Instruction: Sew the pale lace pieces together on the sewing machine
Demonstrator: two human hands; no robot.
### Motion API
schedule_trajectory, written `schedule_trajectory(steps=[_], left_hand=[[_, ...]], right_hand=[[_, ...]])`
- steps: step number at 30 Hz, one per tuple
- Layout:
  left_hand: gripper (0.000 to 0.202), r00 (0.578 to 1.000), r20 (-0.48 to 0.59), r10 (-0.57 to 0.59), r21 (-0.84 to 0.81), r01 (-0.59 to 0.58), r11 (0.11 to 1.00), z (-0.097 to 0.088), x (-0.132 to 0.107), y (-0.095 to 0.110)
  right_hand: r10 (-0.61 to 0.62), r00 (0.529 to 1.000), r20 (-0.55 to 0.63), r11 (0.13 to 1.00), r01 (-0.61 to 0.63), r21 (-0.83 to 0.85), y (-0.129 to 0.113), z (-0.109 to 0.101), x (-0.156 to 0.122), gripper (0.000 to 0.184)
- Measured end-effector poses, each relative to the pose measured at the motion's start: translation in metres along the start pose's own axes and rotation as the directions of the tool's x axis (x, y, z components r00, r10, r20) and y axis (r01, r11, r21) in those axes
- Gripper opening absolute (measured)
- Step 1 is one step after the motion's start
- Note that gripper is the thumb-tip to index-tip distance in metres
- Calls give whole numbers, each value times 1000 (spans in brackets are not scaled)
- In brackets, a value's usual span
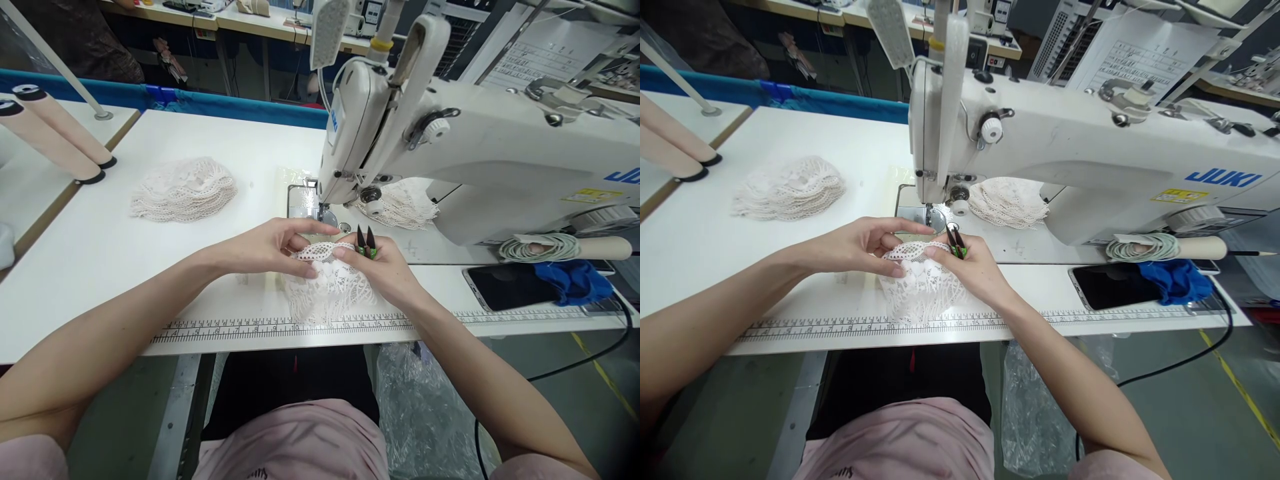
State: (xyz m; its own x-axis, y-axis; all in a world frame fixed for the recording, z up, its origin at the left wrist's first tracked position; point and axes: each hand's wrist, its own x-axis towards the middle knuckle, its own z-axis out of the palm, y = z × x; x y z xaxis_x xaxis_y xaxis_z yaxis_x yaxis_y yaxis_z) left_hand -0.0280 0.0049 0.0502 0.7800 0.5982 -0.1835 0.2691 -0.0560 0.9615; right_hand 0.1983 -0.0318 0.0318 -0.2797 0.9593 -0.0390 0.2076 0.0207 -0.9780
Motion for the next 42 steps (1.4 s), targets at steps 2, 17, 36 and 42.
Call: schedule_trajectory(steps=[2,17,36,42], left_hand=[[69,1000,9,-3,-4,3,1000,0,0,0],[66,999,-11,-52,-35,52,998,-3,2,-6],[31,957,-232,-176,-128,149,981,-20,14,-27],[27,955,-229,-189,-131,162,978,-16,15,-27]], right_hand=[[-3,1000,2,1000,3,7,0,0,0,31],[-8,1000,-20,1000,8,8,0,-3,0,30],[72,983,-170,938,-125,-324,15,-37,-10,38],[83,977,-194,873,-165,-458,25,-52,-19,42]])
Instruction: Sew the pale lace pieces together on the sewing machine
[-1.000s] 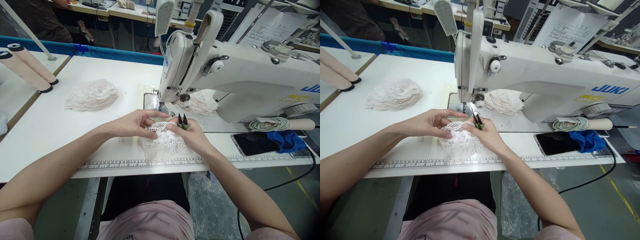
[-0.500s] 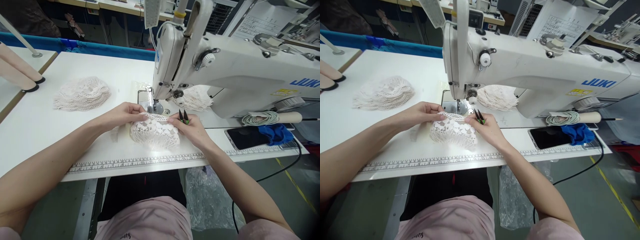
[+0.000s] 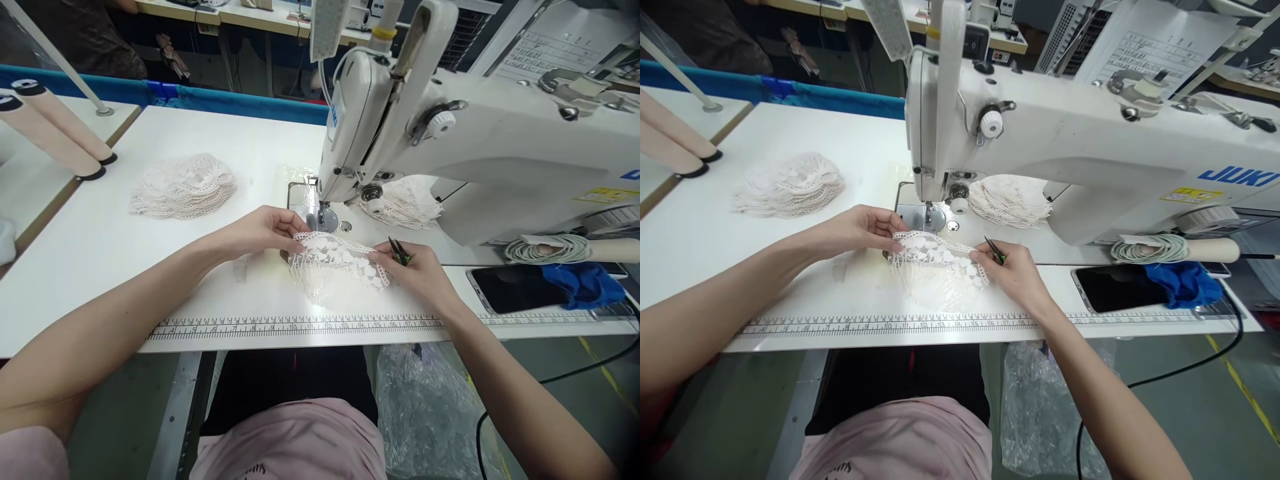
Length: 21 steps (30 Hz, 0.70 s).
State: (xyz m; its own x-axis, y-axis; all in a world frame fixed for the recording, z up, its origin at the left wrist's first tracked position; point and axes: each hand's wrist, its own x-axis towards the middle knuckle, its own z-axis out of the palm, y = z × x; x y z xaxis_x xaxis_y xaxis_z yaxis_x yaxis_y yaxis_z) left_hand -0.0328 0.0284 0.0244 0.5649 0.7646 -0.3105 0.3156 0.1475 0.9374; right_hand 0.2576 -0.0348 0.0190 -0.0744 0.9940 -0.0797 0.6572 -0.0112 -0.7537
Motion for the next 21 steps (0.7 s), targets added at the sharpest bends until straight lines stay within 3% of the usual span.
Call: schedule_trajectory(steps=[3,7,12,16,17,19,21], left_hand=[[20,1000,-15,28,-18,-28,999,4,-2,3],[21,995,-45,93,-42,-95,995,7,-4,5],[20,973,-134,189,-91,-202,975,10,-4,4],[18,928,-201,313,-26,-324,946,16,-5,8],[18,918,-198,343,-2,-350,937,18,-6,10],[18,908,-156,389,62,-384,921,23,-9,15],[16,906,-67,419,152,-405,901,29,-12,22]], right_hand=[[-54,996,-67,976,39,-215,11,-7,-2,35],[-143,966,-215,857,12,-516,31,-21,-7,35],[-226,943,-243,775,23,-632,57,-35,-12,38],[-429,867,-254,654,105,-749,62,-38,-14,34],[-455,852,-260,666,132,-734,57,-37,-14,32],[-438,860,-261,782,222,-582,39,-31,-17,30],[-311,936,-164,931,265,-252,9,-21,-21,30]])
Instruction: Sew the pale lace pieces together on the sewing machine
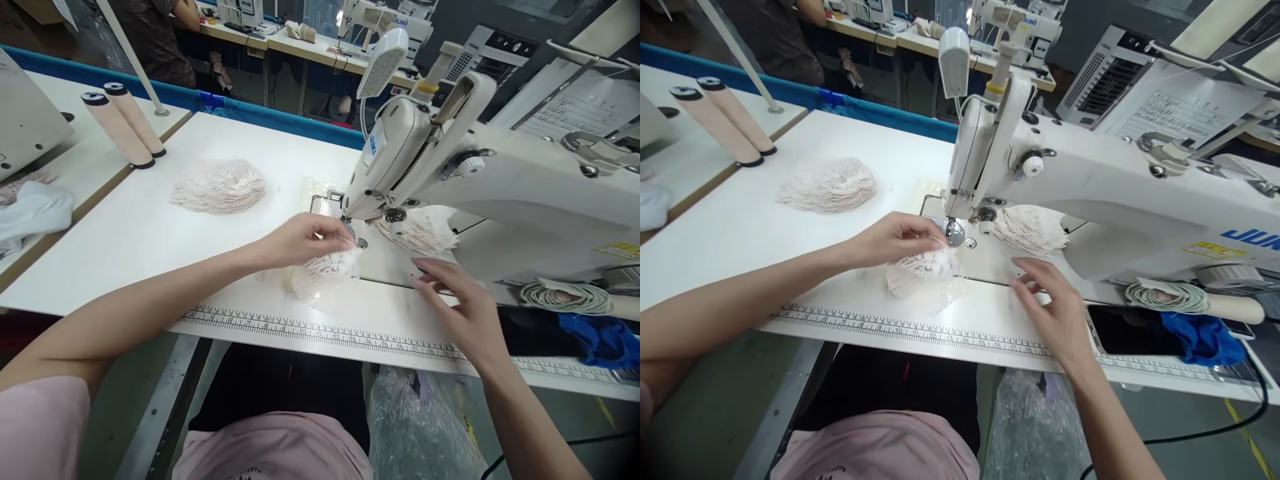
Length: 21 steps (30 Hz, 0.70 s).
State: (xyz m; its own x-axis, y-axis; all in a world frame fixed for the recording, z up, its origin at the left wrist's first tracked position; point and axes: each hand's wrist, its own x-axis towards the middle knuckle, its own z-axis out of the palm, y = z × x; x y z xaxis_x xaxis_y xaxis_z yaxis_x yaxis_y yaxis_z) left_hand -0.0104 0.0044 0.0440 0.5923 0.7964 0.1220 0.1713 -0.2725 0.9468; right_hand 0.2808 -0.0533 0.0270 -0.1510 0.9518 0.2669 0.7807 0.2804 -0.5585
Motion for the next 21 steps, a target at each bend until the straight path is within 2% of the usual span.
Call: schedule_trajectory(steps=[2,3,4,7,11,13,15,16,18,21], left_hand=[[17,995,99,28,77,-35,996,5,-1,10],[20,990,140,35,105,-50,993,8,-2,15],[23,985,172,34,125,-56,991,9,-3,21],[21,984,177,17,131,-40,991,7,-10,34],[43,999,0,-54,48,54,997,0,-30,32],[49,987,32,-155,16,154,988,-2,-44,23],[29,967,96,-236,-64,243,968,-1,-58,13],[23,956,83,-282,-116,291,950,-1,-65,9],[20,945,5,-328,-251,318,914,-5,-80,3],[18,926,-158,-342,-354,271,895,-20,-102,1]], right_hand=[[-7,982,187,956,-48,289,-34,6,6,48],[-37,956,292,918,-83,387,-50,9,10,61],[-59,924,378,886,-126,447,-64,13,15,65],[-45,862,506,844,-238,481,-87,22,29,31],[-47,856,515,755,-307,579,-95,29,40,31],[-67,866,495,716,-304,629,-97,31,41,30],[-79,870,486,701,-298,648,-100,33,41,28],[-77,876,477,704,-291,648,-101,34,41,27],[-72,890,450,721,-265,640,-105,37,41,25],[-110,894,435,745,-215,632,-113,47,47,23]])
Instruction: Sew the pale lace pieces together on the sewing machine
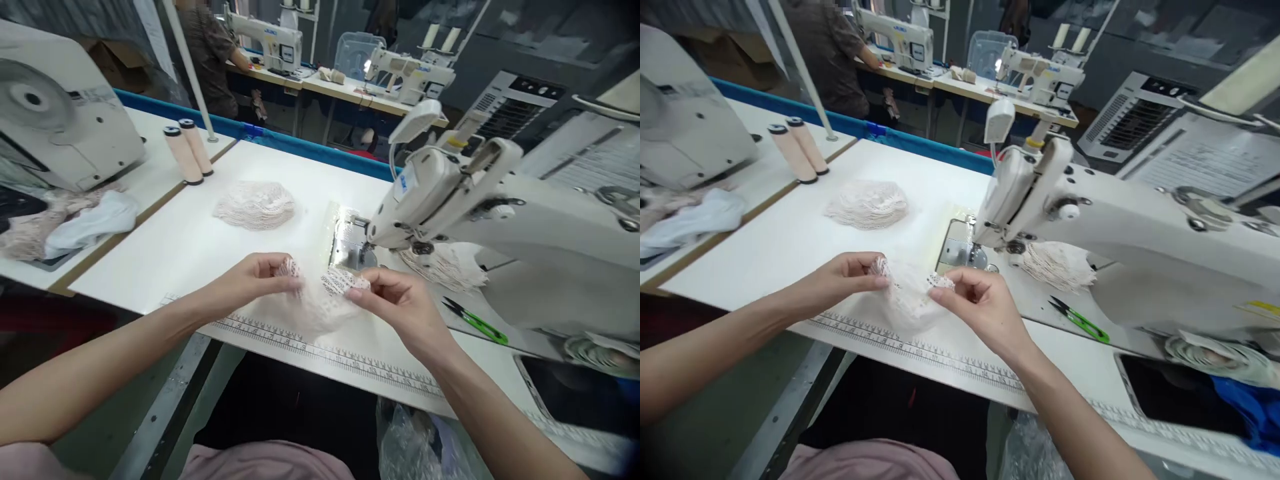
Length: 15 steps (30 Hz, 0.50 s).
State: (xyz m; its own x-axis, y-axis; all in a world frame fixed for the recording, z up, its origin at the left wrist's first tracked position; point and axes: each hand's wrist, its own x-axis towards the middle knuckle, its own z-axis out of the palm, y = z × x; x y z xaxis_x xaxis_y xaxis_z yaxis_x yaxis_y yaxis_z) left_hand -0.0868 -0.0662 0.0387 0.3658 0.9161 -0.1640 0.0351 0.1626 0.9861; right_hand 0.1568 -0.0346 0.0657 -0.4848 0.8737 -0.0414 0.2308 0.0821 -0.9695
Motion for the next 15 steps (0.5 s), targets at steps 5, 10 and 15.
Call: schedule_trajectory(steps=[5,10,15], left_hand=[[25,938,-340,69,135,-23,991,-59,-4,22],[32,875,-417,246,452,-35,891,-135,53,49],[25,903,-351,249,650,44,758,-173,121,42]], right_hand=[[-51,987,153,999,48,19,-10,33,45,23],[-195,981,-1,975,194,112,-18,61,130,17],[-121,988,-100,992,125,33,6,63,203,20]])
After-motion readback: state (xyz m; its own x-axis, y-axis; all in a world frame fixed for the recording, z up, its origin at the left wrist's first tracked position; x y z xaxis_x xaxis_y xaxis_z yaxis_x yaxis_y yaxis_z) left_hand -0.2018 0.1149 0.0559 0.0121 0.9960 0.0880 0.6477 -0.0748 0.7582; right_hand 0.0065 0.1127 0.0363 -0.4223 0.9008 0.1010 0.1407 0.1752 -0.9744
